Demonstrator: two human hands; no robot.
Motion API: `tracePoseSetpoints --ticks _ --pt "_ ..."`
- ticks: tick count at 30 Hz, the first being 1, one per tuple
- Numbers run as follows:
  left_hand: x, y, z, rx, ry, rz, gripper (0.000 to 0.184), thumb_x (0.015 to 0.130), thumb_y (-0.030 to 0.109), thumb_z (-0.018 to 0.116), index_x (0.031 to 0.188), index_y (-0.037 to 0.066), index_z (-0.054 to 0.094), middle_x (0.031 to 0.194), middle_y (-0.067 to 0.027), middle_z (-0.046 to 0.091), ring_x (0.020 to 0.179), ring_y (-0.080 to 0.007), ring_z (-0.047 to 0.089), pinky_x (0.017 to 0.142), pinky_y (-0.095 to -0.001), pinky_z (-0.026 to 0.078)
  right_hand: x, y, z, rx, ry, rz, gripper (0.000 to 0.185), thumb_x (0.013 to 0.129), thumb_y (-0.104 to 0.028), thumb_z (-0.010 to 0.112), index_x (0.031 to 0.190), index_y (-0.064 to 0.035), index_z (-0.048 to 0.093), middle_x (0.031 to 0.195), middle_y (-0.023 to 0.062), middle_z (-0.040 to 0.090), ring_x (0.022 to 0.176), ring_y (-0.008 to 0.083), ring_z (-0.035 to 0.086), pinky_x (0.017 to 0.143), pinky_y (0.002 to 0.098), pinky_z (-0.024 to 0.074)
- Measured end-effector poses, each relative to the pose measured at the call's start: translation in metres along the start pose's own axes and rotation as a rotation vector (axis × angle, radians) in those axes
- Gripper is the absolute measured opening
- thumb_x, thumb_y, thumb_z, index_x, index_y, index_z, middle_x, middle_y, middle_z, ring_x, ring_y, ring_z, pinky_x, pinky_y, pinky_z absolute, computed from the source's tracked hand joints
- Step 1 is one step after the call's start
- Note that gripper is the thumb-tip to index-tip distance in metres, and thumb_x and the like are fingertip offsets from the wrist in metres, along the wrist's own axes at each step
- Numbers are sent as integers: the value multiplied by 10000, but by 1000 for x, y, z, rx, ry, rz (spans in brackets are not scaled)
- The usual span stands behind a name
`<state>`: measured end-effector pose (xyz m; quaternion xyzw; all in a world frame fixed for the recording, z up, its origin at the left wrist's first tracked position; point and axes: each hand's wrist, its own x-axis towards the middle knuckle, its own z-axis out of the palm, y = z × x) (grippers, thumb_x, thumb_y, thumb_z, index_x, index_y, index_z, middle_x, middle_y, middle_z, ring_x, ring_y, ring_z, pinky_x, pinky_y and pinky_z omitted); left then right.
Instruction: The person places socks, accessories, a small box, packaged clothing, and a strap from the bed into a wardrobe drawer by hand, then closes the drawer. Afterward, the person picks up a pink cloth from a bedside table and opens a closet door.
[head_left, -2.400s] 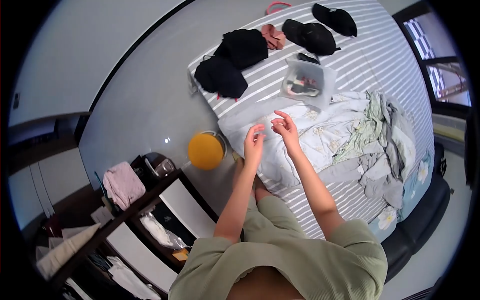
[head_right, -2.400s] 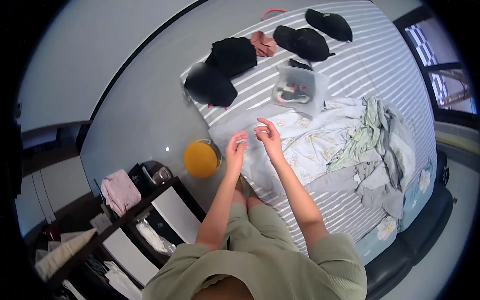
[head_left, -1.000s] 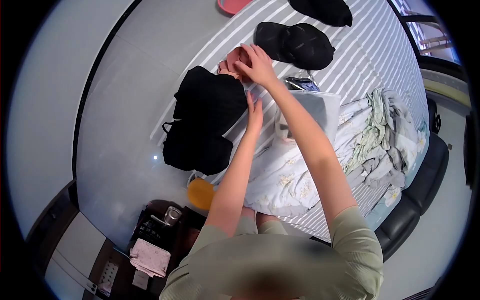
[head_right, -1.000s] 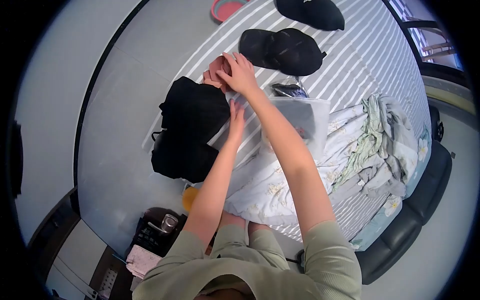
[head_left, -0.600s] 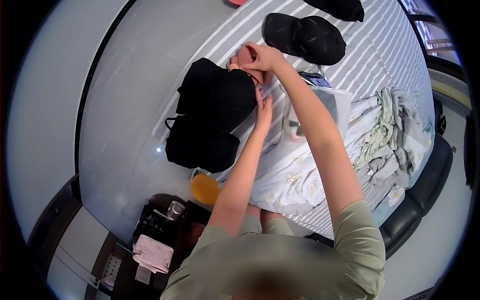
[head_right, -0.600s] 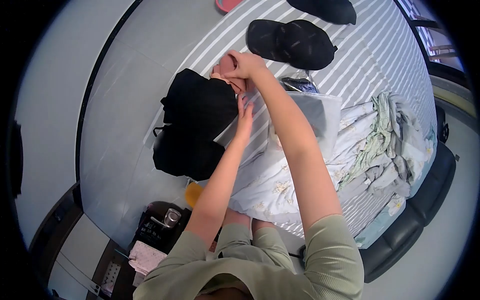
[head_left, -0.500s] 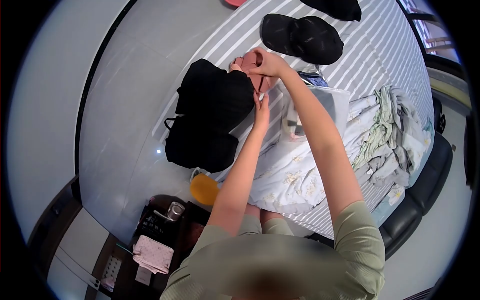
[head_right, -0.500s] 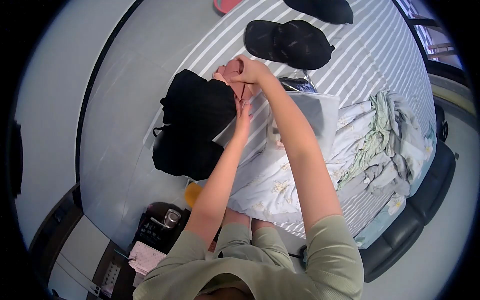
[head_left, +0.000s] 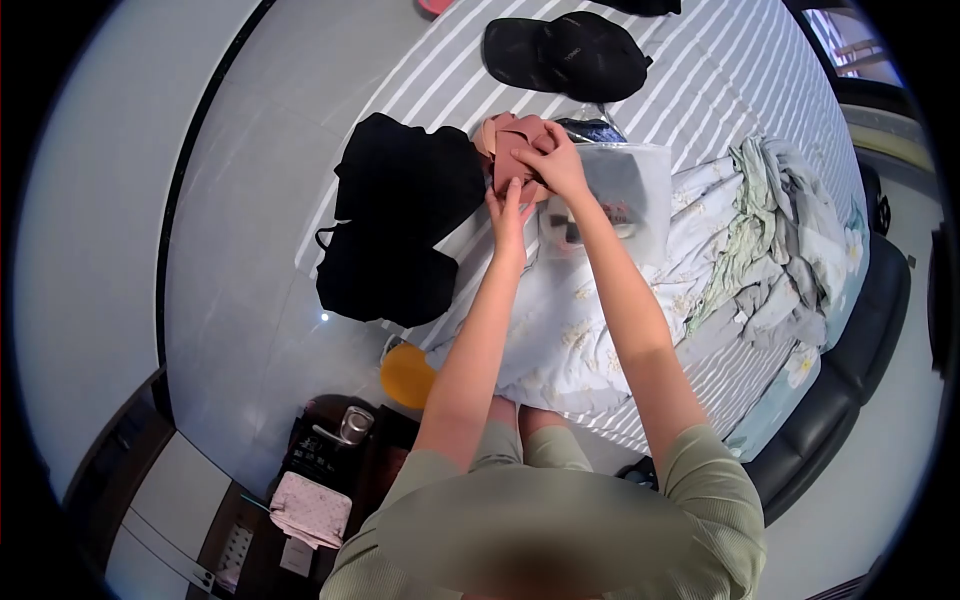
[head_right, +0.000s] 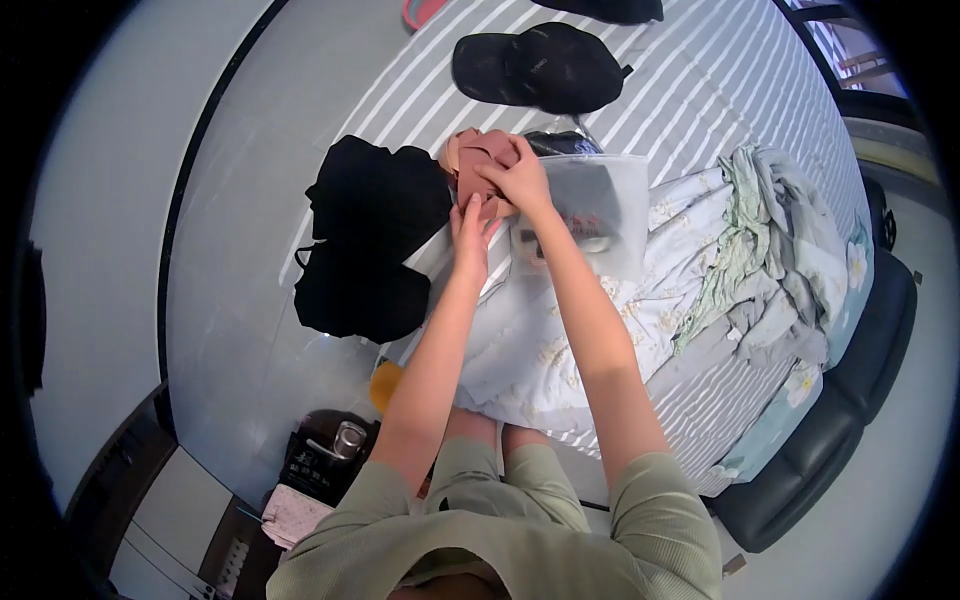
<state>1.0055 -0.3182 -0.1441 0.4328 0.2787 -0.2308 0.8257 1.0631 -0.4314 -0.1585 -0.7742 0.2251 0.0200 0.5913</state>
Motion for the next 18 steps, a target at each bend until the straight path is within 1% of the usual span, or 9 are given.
tracePoseSetpoints --ticks 4,5,8,9,12,13,16,17,18 --pt "-38 20 24 3 57 65 541 793 275 600 1216 75 328 1182 -72 433 1061 -185 471 875 -355 395 -41 -20 -25 92 87 10 658 575 -256 767 1114 -16 475 972 134 600 859 186 578 750 280 457" --pt "-41 19 24 -37 22 85 526 794 211 605 1220 68 331 1170 -70 442 1058 -177 474 853 -334 421 -51 -19 -28 207 55 0 643 601 -229 759 1126 -10 460 979 121 594 866 162 564 746 269 455" --pt "-55 17 21 51 -59 144 486 806 163 587 1211 67 335 1167 -71 444 1042 -176 488 827 -312 445 -92 -43 -37 260 84 76 638 617 -217 754 1137 -11 448 976 112 588 874 153 558 746 265 457" --pt "-63 17 20 49 -81 140 547 781 165 620 1223 60 316 1167 -85 444 1047 -165 464 840 -288 416 -102 -46 -39 250 67 86 647 637 -207 742 1164 -18 418 1022 113 566 909 151 546 761 263 450" --pt "-90 15 17 108 -82 172 511 789 163 610 1201 56 328 1162 -84 443 1043 -164 467 830 -286 423 -132 -56 -42 310 41 1 648 660 -185 724 1188 -24 386 1088 119 533 950 145 528 783 259 439" --pt "-101 16 17 116 -79 171 494 797 160 598 1196 55 327 1161 -89 442 1041 -170 471 824 -288 430 -140 -55 -43 275 11 -21 632 701 -206 690 1209 -27 359 1129 130 505 997 163 507 828 269 412" --pt "-137 20 19 140 -66 170 444 821 153 562 1182 52 324 1157 -103 440 1034 -190 483 804 -295 448 -167 -69 -40 275 9 -40 606 734 -243 659 1212 -25 358 1126 143 505 1021 194 499 862 281 388" --pt "-142 15 14 166 -61 171 429 836 170 539 1181 51 314 1152 -110 441 1028 -201 490 790 -302 458 -180 -77 -45 126 -20 -22 557 816 -305 546 1244 -20 331 1167 162 481 1072 234 473 905 289 349" --pt "-149 12 12 162 -47 169 427 838 179 536 1183 52 319 1151 -107 444 1027 -198 490 795 -300 454 -187 -77 -46 128 -61 -14 540 837 -310 499 1256 -18 320 1188 165 465 1093 241 458 916 291 336"
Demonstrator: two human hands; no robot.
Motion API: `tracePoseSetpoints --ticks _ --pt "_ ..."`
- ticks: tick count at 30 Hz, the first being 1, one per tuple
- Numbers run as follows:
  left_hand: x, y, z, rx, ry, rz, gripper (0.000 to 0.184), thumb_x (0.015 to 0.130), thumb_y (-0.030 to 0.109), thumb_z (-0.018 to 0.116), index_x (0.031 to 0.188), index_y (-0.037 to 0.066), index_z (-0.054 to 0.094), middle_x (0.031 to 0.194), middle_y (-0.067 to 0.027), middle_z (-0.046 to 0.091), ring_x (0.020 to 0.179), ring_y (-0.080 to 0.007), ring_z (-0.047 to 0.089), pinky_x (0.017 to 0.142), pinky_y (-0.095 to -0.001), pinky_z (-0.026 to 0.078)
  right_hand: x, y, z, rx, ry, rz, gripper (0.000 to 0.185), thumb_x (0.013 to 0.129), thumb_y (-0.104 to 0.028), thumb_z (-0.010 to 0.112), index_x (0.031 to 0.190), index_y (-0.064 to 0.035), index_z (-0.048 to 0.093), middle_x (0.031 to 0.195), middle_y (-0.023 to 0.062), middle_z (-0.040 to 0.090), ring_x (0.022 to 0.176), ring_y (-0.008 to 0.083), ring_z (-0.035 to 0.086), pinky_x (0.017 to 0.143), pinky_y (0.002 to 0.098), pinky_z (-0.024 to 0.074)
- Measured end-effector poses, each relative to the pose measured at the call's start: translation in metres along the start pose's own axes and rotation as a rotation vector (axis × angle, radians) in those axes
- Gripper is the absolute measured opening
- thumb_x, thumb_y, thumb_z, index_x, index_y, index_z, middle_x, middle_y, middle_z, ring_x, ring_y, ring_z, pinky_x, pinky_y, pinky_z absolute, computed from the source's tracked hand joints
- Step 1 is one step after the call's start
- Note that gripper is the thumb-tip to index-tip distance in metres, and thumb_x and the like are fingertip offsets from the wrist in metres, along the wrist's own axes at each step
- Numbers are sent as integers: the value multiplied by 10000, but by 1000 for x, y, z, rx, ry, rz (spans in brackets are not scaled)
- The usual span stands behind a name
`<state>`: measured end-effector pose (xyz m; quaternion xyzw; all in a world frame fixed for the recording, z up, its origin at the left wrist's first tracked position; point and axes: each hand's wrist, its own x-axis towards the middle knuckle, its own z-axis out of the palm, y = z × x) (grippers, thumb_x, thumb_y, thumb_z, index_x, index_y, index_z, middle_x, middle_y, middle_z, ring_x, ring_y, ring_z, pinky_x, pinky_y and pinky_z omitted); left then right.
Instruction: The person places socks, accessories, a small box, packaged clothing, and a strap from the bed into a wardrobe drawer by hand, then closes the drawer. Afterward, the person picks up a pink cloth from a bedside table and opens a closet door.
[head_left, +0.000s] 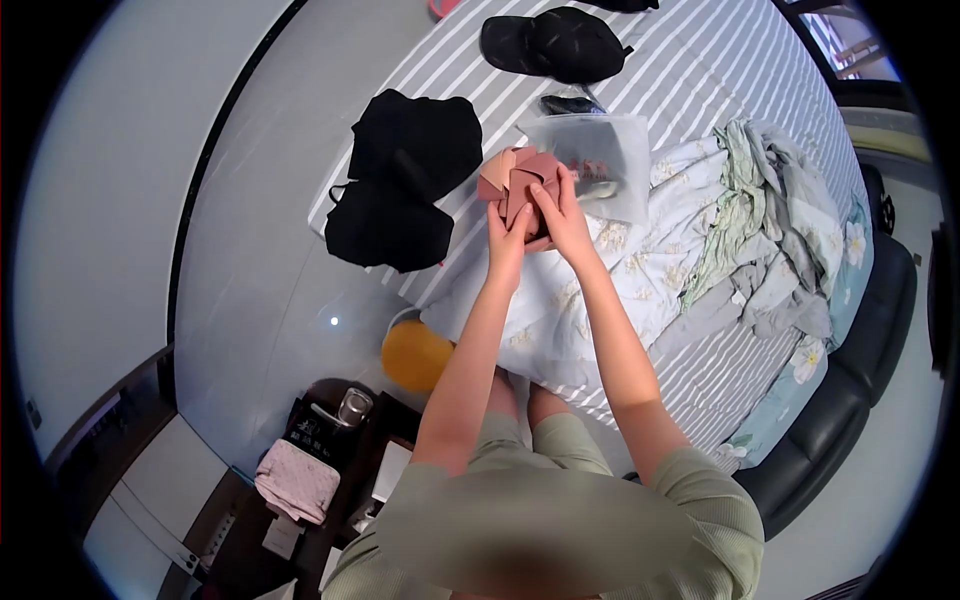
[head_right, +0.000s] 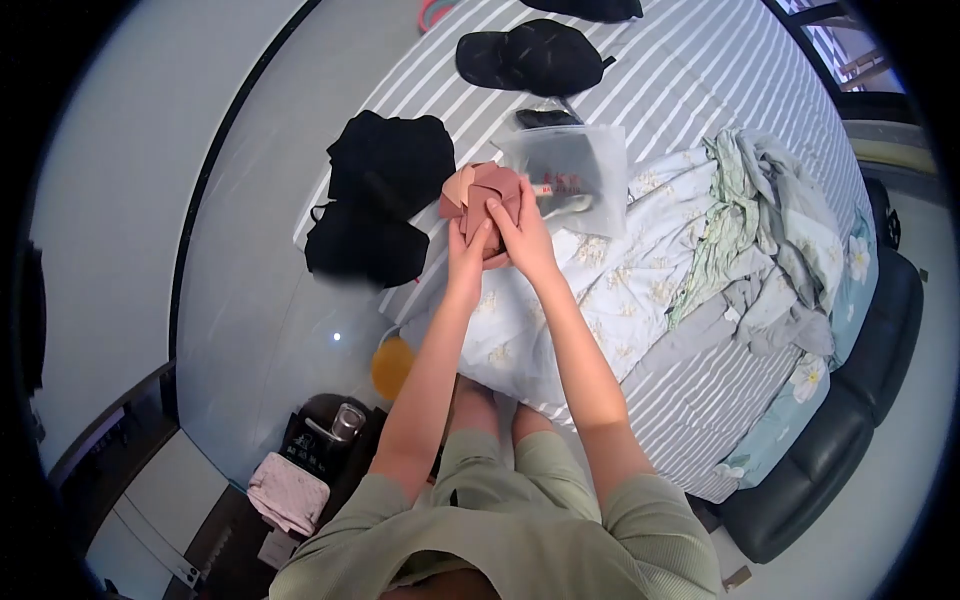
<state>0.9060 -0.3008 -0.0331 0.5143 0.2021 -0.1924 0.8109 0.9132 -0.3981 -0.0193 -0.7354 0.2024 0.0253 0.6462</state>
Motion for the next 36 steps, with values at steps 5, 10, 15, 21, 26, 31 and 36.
tracePoseSetpoints --ticks 5,10,15,21,26,31,36 --pt "-32 -15 -19 -87 16 6 427 845 218 529 1197 57 347 1144 -86 464 1016 -177 492 818 -290 431 -36 -1 -17 27 -242 -72 514 913 -334 286 1319 -20 249 1299 148 353 1193 230 345 987 281 232" --pt "-81 -9 -13 -187 41 65 405 862 235 507 1198 59 363 1140 -69 472 1007 -159 488 830 -275 414 -75 -15 -28 56 -326 -79 467 908 -235 391 1311 -24 289 1273 118 391 1153 172 372 962 260 274" --pt "-131 -15 -2 -221 119 133 388 878 258 480 1188 55 367 1136 -63 466 1006 -148 486 825 -266 410 -108 -17 -32 108 -195 -165 426 812 -173 573 1204 -55 455 1089 127 559 991 164 527 837 262 403" --pt "-184 -5 4 -199 127 202 545 794 186 598 1220 50 286 1131 -110 446 976 -158 504 770 -259 444 -136 -22 -30 185 -287 -197 430 799 -140 583 1197 -35 461 1099 126 552 989 163 525 847 264 400" --pt "-215 0 -6 -77 202 250 613 723 68 649 1216 43 286 1126 -111 449 996 -162 499 767 -268 455 -159 -25 -15 178 -373 -204 423 794 -121 583 1191 -33 468 1100 123 551 992 164 525 845 265 403" --pt "-241 -7 -33 -195 285 252 540 788 107 594 1233 38 297 1154 -90 446 1020 -150 494 833 -261 422 -190 -29 7 103 -424 -230 453 793 -118 581 1216 -41 436 1062 138 559 978 167 528 826 271 417" --pt "-276 -16 -75 -228 366 330 500 810 133 574 1231 49 318 1139 -79 462 1014 -144 495 828 -265 424 -228 -17 39 208 -579 -118 545 771 -91 606 1259 -45 368 1042 126 550 954 157 529 807 265 429"
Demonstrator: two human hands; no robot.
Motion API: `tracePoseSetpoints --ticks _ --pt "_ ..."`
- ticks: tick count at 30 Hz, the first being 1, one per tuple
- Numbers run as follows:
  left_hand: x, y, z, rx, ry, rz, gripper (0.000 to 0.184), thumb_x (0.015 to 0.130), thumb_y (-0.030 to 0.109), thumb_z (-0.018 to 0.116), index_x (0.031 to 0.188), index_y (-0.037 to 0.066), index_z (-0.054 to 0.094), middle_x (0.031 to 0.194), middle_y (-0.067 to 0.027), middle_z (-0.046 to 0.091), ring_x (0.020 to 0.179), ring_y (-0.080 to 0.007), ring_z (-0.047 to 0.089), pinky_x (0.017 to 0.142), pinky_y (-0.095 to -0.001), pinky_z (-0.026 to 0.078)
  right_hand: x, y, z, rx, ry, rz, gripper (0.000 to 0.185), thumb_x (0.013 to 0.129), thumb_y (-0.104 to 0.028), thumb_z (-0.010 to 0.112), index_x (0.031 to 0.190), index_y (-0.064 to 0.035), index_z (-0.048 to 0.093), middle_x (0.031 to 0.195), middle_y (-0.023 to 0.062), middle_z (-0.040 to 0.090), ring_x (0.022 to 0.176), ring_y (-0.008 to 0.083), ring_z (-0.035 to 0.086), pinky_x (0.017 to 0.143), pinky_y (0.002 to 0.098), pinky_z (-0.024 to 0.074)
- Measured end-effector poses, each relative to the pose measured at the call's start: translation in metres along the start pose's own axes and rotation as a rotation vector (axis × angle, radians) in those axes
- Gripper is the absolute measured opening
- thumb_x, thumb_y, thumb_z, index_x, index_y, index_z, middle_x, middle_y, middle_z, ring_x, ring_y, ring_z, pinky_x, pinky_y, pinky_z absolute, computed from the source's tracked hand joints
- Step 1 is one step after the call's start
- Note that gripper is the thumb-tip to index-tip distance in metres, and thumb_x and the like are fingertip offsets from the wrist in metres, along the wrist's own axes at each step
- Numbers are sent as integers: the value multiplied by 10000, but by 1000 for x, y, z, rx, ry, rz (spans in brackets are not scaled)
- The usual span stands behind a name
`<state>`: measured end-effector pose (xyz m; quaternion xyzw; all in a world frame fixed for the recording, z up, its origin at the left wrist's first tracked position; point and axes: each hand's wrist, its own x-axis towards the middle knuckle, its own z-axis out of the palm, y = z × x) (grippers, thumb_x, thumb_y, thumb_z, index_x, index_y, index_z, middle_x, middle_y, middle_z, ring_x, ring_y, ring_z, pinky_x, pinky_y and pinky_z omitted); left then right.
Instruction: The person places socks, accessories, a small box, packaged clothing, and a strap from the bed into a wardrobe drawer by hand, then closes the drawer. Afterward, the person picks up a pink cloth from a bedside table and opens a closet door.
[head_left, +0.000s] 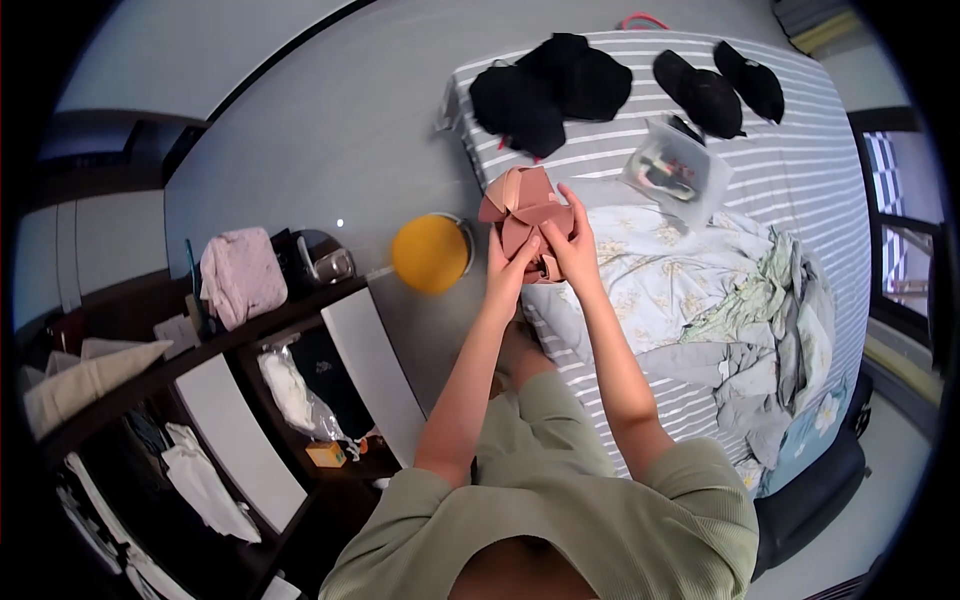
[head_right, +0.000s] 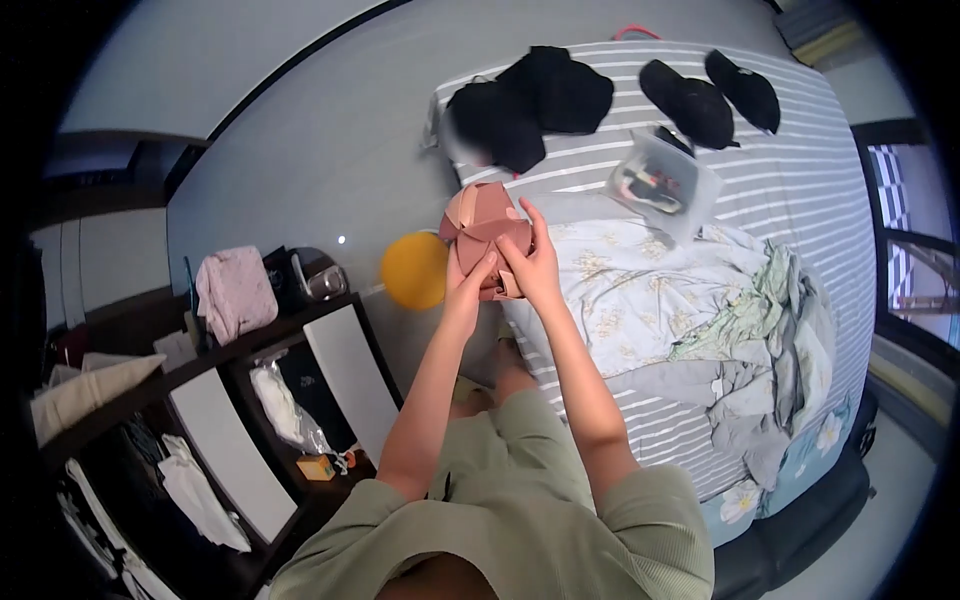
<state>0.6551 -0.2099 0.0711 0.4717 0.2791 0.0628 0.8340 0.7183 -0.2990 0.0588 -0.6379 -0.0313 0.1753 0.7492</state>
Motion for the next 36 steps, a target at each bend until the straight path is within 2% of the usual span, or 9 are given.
tracePoseSetpoints --ticks 6,7,15,22,26,29,32,33,36 --pt "-38 25 -75 -104 133 36 516 801 127 578 1238 38 318 1126 -73 462 1009 -147 484 830 -273 416 -30 0 71 26 -276 233 519 761 -87 628 1218 -4 395 1037 76 540 946 133 517 807 246 429" --pt "-47 30 -88 -115 153 27 518 800 126 579 1239 36 319 1125 -74 462 1009 -147 484 830 -272 415 -37 2 84 27 -300 248 463 772 -113 623 1177 -9 425 1018 64 542 927 123 516 812 242 420" --pt "-126 47 -178 -159 289 164 556 785 108 590 1254 32 302 1156 -85 443 1033 -153 464 860 -271 394 -99 42 178 -99 -441 229 295 842 -241 544 979 21 543 877 56 582 850 98 512 788 230 395" --pt "-208 50 -245 -142 444 285 593 780 94 588 1272 24 265 1168 -99 429 1047 -162 451 869 -268 383 -177 62 244 -98 -581 268 279 867 -224 500 980 27 548 907 49 585 844 98 510 785 225 393" --pt "-253 45 -282 -213 525 367 572 762 92 598 1246 13 304 1132 -91 451 1021 -150 460 855 -261 385 -215 87 267 -185 -767 356 252 870 -208 492 979 9 559 898 34 579 846 83 502 769 218 391" --pt "-285 35 -302 -314 721 359 567 736 107 618 1219 17 336 1113 -83 462 1005 -157 467 837 -260 387 -256 79 299 -201 -817 325 232 861 -181 489 976 5 567 887 32 573 852 78 501 768 217 392" --pt "-311 13 -320 -471 920 439 569 741 155 619 1221 20 345 1107 -79 458 1023 -170 453 860 -269 364 -287 108 317 -180 -1020 112 305 824 -128 514 1093 14 499 988 55 556 929 101 494 821 228 386" --pt "-319 5 -329 -493 1001 477 568 761 164 599 1240 22 330 1133 -86 444 1037 -174 445 868 -270 359 -298 110 324 -182 -1094 311 339 806 -98 520 1120 20 473 1034 70 539 977 115 481 856 233 373" --pt "-344 -14 -354 -601 1121 604 524 836 164 510 1286 33 276 1220 -106 393 1080 -190 420 898 -280 342 -334 122 346 -145 -1212 286 389 800 -94 555 1151 21 433 1044 66 522 974 109 479 845 231 382"
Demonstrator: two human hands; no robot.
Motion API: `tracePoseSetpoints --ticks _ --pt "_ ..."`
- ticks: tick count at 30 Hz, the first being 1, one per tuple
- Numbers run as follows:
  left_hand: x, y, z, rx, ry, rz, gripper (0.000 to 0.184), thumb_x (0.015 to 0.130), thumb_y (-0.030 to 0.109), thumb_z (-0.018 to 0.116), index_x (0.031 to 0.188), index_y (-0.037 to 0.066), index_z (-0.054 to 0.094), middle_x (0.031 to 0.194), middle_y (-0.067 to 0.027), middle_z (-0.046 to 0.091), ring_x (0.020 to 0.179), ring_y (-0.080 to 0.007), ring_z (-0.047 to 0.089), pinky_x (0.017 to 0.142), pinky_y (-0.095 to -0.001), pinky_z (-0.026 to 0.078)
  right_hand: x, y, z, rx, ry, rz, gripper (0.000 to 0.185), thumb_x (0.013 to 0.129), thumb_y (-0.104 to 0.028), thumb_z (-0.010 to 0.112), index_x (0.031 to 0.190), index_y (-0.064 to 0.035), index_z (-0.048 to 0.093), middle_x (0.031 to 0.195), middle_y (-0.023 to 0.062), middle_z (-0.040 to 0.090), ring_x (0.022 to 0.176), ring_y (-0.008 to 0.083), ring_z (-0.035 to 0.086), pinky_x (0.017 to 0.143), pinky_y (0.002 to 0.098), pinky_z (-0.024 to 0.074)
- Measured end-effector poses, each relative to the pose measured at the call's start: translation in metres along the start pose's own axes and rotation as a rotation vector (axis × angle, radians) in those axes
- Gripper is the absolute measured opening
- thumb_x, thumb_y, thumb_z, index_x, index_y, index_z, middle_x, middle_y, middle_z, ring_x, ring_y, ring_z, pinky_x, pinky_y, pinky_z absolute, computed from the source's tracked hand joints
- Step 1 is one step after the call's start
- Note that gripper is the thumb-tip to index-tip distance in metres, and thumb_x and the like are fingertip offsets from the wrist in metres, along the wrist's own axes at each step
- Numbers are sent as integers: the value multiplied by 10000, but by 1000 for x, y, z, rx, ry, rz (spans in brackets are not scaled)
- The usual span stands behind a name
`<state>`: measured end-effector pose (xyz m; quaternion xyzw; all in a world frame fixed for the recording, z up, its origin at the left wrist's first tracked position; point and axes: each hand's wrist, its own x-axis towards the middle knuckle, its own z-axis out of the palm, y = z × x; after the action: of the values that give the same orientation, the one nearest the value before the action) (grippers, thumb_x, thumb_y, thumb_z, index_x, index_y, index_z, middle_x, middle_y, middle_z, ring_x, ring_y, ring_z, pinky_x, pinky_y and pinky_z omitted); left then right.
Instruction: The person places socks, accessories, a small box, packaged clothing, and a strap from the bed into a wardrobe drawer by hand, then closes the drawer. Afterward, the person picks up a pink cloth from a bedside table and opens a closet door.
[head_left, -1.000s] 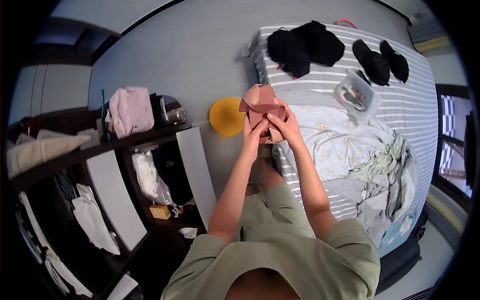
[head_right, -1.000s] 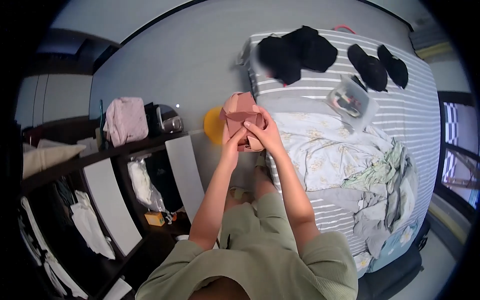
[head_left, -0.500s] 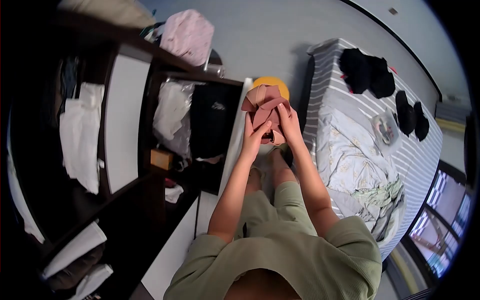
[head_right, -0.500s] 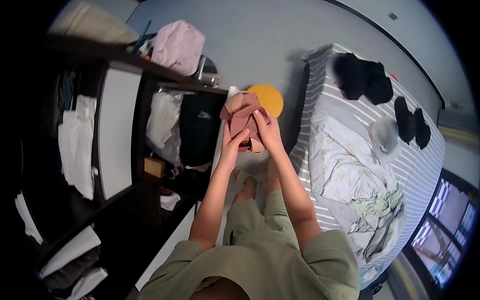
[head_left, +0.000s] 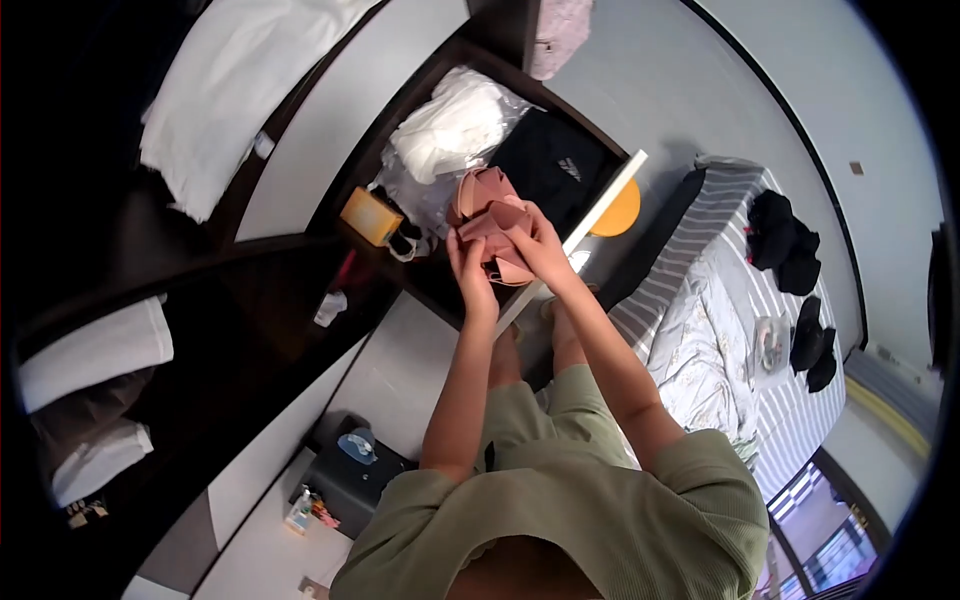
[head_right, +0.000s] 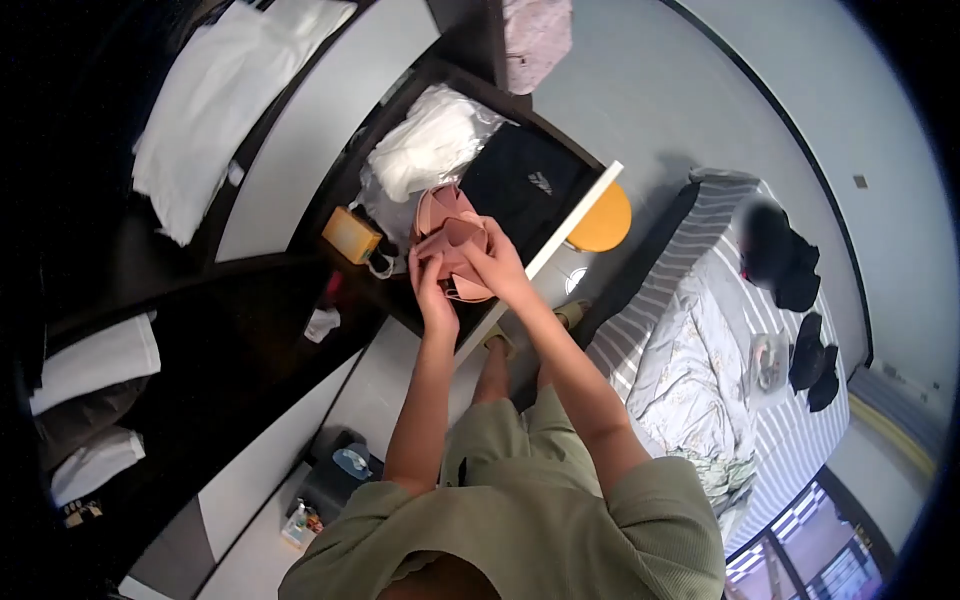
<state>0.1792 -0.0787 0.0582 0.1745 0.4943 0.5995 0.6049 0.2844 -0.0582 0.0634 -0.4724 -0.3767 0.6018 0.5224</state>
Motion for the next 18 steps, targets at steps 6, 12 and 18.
tracePoseSetpoints --ticks 6,12,18 --pt "34 30 -42 -30 239 59 498 862 187 467 1290 51 251 1240 -131 370 1094 -217 408 916 -304 325 31 40 54 -77 -163 70 449 809 -106 590 1189 29 394 1064 68 521 948 100 498 814 225 422" --pt "54 30 -87 701 336 511 348 844 70 421 1183 9 374 1196 -124 379 1092 -215 382 933 -314 289 72 64 91 -401 -107 -3 489 724 -257 633 1097 14 467 910 200 596 853 291 597 721 332 454" --pt "84 12 -98 687 26 449 672 752 -37 525 1324 0 174 1335 -221 254 1226 -337 289 990 -364 258 110 66 119 -881 -171 -64 442 715 -292 615 1026 -16 463 801 219 594 746 371 581 645 426 458"
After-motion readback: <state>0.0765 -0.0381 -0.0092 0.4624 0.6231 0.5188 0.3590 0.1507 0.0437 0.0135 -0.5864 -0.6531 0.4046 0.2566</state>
